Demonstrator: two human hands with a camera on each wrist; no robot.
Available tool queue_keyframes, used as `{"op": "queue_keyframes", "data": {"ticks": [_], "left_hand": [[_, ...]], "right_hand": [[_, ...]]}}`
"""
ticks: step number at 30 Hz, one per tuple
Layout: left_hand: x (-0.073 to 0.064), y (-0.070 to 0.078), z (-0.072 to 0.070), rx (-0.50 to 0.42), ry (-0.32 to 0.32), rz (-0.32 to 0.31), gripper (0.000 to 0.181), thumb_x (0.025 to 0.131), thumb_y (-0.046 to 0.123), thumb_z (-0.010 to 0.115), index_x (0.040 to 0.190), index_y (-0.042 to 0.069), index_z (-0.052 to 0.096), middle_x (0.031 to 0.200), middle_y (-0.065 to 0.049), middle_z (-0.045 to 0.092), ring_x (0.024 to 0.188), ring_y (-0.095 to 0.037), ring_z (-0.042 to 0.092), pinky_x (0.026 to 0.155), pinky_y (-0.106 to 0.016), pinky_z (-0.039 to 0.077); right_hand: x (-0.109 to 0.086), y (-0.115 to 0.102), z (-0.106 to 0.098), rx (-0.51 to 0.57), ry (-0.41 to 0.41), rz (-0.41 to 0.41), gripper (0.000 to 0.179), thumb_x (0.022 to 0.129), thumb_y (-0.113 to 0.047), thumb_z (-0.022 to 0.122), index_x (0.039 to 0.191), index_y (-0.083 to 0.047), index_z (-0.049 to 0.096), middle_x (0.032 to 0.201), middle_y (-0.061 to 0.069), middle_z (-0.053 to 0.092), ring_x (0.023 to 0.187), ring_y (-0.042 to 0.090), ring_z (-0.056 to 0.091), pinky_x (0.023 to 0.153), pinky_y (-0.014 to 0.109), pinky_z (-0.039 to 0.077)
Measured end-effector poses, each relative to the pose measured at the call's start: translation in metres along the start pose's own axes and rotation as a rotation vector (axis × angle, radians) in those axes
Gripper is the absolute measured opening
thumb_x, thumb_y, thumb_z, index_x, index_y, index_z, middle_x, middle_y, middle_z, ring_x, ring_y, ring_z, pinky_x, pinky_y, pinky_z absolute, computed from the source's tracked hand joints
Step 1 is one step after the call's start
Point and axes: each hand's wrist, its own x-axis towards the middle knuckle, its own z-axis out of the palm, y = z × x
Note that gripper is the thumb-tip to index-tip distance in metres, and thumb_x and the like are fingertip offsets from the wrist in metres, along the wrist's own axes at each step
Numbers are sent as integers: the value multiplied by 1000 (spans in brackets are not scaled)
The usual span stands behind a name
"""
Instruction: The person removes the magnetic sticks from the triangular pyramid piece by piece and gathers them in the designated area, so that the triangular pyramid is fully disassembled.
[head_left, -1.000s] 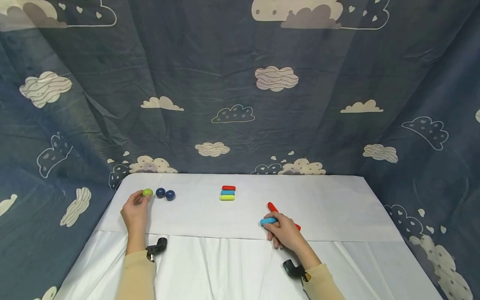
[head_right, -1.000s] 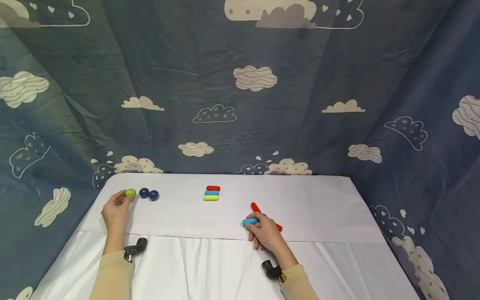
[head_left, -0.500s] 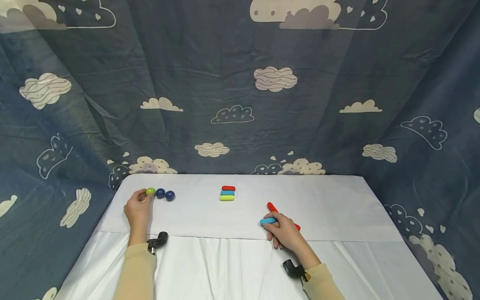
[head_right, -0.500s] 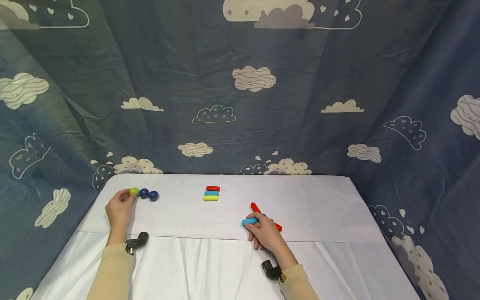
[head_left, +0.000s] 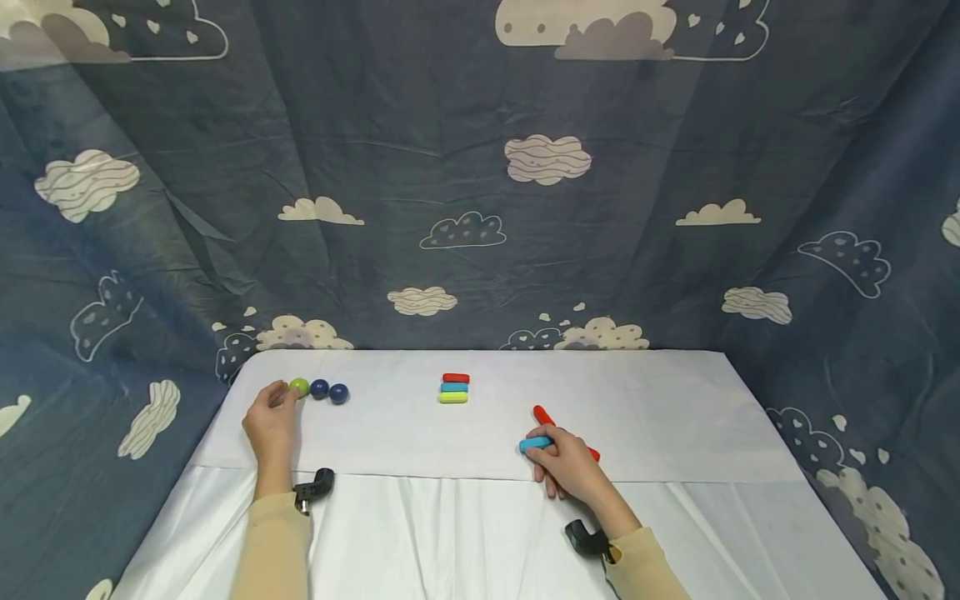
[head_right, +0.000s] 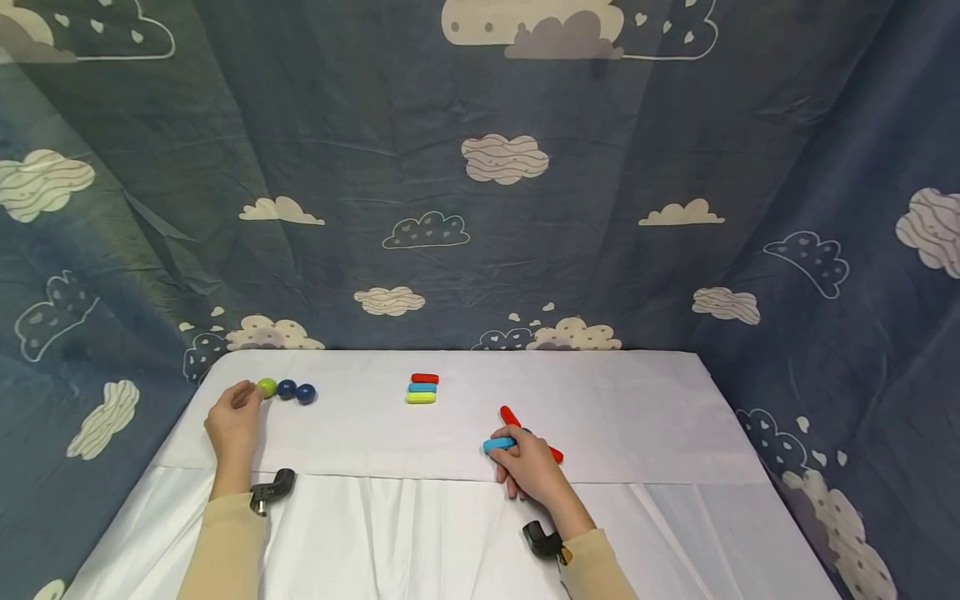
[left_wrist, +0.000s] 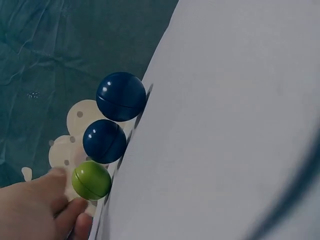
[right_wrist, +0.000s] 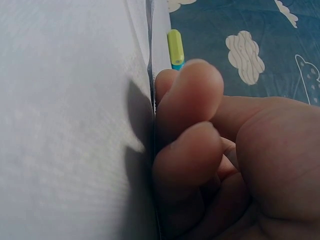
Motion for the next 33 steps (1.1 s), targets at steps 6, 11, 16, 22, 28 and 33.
{"op": "queue_keyframes", "data": {"ticks": [6, 11, 16, 22, 28, 33], "left_hand": [[-8, 6, -6, -152, 233, 59, 30, 104, 22, 66, 127, 4, 75, 103, 8, 73, 100, -4, 56, 106, -38, 40], [-28, 36, 5, -246, 296, 266, 21, 103, 14, 70, 116, 0, 78, 102, -14, 75, 93, 10, 47, 87, -23, 34], [-63, 72, 38, -308, 126, 561, 14, 98, 9, 75, 108, -1, 79, 101, -21, 78, 93, -7, 60, 86, -26, 43], [-117, 84, 86, -185, -291, 706, 18, 92, 7, 81, 110, 4, 80, 102, -8, 81, 93, -26, 70, 86, -34, 52], [-157, 79, 111, 26, -701, 649, 27, 93, 14, 82, 120, 10, 78, 114, -3, 80, 101, -22, 73, 93, -39, 59], [-178, 76, 121, 77, -826, 625, 33, 94, 18, 81, 126, 11, 76, 121, -3, 78, 109, -23, 73, 99, -40, 58]], "right_hand": [[1, -1, 0, -7, 3, -2, 29, 104, -23, 70, 129, -11, 63, 66, 3, 66, 41, 15, 53, 42, 22, 42], [3, -1, -1, -17, 4, 17, 29, 104, -27, 70, 128, -13, 64, 66, 3, 66, 41, 16, 55, 43, 22, 42], [4, 0, -2, -24, 22, 27, 24, 105, -29, 68, 124, -15, 66, 65, 2, 66, 41, 16, 54, 43, 23, 40], [1, -1, 3, -49, 13, 0, 16, 105, -28, 68, 114, -15, 69, 60, 1, 63, 40, 14, 50, 43, 23, 38], [-1, -4, 7, -166, 7, -72, 10, 102, -28, 71, 104, -19, 72, 56, -3, 59, 41, 12, 46, 44, 23, 38], [-4, -8, 8, -265, 1, -101, 9, 100, -32, 74, 100, -23, 73, 54, -6, 55, 44, 11, 47, 47, 22, 35]]}}
